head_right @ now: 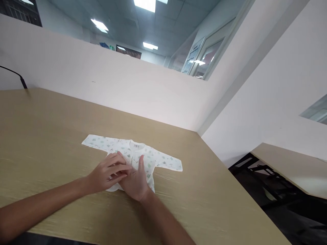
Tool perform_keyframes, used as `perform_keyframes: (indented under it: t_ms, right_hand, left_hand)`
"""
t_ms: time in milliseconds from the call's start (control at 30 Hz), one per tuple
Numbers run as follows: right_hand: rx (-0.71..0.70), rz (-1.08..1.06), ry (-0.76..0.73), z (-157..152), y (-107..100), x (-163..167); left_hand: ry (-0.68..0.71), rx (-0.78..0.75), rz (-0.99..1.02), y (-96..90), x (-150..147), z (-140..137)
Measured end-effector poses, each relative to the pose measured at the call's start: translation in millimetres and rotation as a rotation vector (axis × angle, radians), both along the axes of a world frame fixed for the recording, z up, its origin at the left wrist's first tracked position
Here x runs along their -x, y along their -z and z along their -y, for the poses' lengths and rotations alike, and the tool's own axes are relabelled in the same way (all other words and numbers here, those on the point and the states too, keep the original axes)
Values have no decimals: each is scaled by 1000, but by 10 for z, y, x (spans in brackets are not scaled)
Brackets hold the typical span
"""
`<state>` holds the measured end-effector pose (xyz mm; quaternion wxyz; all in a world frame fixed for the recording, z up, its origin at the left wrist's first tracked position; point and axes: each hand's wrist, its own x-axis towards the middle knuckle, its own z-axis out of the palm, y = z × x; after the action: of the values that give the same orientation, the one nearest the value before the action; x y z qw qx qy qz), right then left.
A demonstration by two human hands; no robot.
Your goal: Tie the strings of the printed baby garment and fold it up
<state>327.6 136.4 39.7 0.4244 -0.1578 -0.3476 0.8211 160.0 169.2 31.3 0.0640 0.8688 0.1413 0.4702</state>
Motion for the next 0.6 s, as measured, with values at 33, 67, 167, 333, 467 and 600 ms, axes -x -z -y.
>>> perform_keyframes:
  t_ms: [33,67,167,333,467,600]
  right_hand:
    - [12,-9,-18,6,13,24]
    - [26,-17,-33,10,24,42]
    - [81,-55,-56,5,56,64]
    - [157,-70,-26,-35,142,72]
    - [232,-36,44,-55,183,86]
    - [255,10,81,-51,176,92]
  left_hand:
    - [-2,-11,12,9,-1,-15]
    - [-3,-22,23,16,-1,-28]
    - [-16,-56,37,18,-2,-44]
    - [-48,-117,-5,6,-9,-33]
    - [-69,-137,-55,34,-22,-45]
    - [-85,-97,-108,49,-25,-51]
